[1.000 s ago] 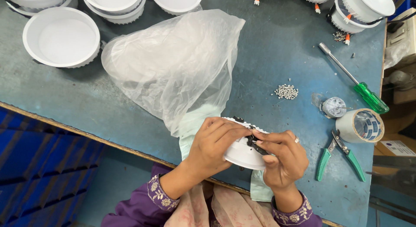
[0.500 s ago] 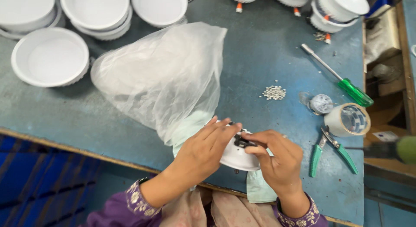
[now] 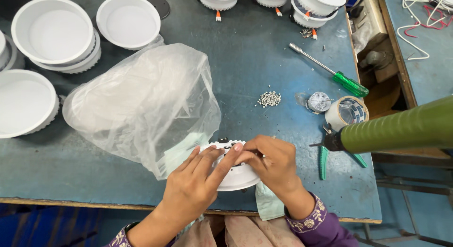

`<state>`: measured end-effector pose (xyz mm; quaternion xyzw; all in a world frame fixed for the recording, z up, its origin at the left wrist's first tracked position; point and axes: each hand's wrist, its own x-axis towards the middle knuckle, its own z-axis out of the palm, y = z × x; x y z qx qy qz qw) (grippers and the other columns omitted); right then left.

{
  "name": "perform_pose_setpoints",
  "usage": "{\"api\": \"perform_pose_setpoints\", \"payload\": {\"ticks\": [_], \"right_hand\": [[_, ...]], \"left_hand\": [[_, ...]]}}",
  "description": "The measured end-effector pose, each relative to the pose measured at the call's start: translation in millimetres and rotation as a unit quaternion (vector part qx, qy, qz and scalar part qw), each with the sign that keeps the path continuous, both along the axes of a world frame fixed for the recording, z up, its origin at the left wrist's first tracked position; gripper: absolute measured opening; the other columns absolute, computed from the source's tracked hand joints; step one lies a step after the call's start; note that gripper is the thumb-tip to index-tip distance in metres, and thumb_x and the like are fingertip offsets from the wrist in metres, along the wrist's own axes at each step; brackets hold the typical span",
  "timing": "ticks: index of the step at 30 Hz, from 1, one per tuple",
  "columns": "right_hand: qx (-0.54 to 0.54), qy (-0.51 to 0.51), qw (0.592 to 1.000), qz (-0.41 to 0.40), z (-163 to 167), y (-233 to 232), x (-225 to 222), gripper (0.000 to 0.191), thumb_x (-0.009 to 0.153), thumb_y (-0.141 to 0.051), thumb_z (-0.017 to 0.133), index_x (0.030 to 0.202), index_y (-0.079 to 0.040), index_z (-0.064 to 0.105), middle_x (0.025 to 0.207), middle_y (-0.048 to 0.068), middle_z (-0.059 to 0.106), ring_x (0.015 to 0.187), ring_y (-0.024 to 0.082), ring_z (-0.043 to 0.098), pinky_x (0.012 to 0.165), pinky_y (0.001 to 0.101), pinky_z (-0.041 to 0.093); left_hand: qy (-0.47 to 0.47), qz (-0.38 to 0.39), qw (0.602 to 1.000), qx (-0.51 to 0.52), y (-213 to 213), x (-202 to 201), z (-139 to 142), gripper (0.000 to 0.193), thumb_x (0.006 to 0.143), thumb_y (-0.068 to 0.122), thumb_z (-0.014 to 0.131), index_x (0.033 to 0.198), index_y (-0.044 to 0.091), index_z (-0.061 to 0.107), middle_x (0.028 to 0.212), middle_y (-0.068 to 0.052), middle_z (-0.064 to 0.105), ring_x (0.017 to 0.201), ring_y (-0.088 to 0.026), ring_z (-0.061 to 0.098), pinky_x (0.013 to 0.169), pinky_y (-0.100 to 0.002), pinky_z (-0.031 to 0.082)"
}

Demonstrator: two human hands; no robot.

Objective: The person assembles LED light fixtures by placing a white plastic cover over a bowl-shaped LED module, inserting screws, and tightening them with a green power drill. The person repeats this process for multiple units, stacking completed fixtures on the table.

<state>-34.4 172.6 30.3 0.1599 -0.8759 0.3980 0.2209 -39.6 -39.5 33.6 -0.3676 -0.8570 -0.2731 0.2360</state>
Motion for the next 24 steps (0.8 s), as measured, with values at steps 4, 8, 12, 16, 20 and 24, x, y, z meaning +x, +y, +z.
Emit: {"api": "perform_pose_setpoints", "payload": {"ticks": [4, 8, 12, 16, 20, 24], "right_hand": [[-0.116, -0.02, 0.993, 0.014, -12, 13, -1, 0.021, 0.102, -0.022, 0.061, 0.097, -0.005, 0.074, 0.097, 0.007, 0.076, 0.085, 0.017, 0.074, 0.073, 0.0275, 0.057], [-0.165, -0.05, 0.984, -0.052, -38, 32, -17, 0.031, 0.11, -0.025, 0.053, 0.107, -0.001, 0.072, 0.109, 0.008, 0.076, 0.092, 0.015, 0.071, 0.081, 0.0281, 0.057], [-0.111, -0.156, 0.975, -0.116, -66, 65, -48, 0.022, 0.103, -0.019, 0.063, 0.111, -0.001, 0.074, 0.1, 0.009, 0.078, 0.086, 0.014, 0.071, 0.076, 0.0274, 0.055], [-0.058, -0.154, 0.978, -0.125, -86, 89, -77, 0.016, 0.095, -0.013, 0.07, 0.108, -0.006, 0.077, 0.099, 0.008, 0.075, 0.082, 0.013, 0.073, 0.072, 0.0264, 0.055], [0.026, -0.111, 0.985, -0.126, -96, 87, -96, 0.015, 0.09, -0.012, 0.076, 0.104, -0.01, 0.08, 0.093, 0.009, 0.07, 0.074, 0.019, 0.07, 0.067, 0.0297, 0.053], [0.121, -0.066, 0.98, -0.141, -97, 74, -106, 0.013, 0.089, -0.017, 0.08, 0.1, -0.012, 0.08, 0.094, 0.008, 0.071, 0.072, 0.022, 0.067, 0.066, 0.0337, 0.052]], "left_hand": [[-0.04, -0.004, 0.999, 0.012, 0, 0, 2, 0.079, 0.072, -0.006, 0.062, 0.149, 0.011, 0.053, 0.109, -0.012, 0.069, 0.098, -0.028, 0.071, 0.096, -0.047, 0.058], [-0.036, 0.002, 0.999, 0.02, -1, 6, 2, 0.077, 0.073, -0.004, 0.062, 0.148, 0.011, 0.052, 0.108, -0.013, 0.068, 0.099, -0.029, 0.071, 0.095, -0.047, 0.058], [-0.033, 0.007, 0.999, 0.028, 1, 11, 0, 0.07, 0.082, -0.002, 0.064, 0.15, 0.011, 0.052, 0.105, -0.012, 0.067, 0.1, -0.028, 0.071, 0.093, -0.048, 0.058], [-0.039, 0.008, 0.999, 0.028, 2, 11, -1, 0.071, 0.081, -0.002, 0.062, 0.15, 0.009, 0.051, 0.103, -0.011, 0.067, 0.096, -0.028, 0.071, 0.092, -0.049, 0.059], [-0.045, 0.014, 0.998, 0.03, 3, 11, 1, 0.072, 0.079, -0.002, 0.062, 0.149, 0.01, 0.052, 0.102, -0.01, 0.066, 0.094, -0.027, 0.071, 0.091, -0.048, 0.059], [-0.024, 0.028, 0.999, 0.032, 3, 11, 1, 0.067, 0.085, 0.0, 0.062, 0.15, 0.011, 0.052, 0.103, -0.01, 0.066, 0.094, -0.026, 0.07, 0.091, -0.047, 0.06]]}}
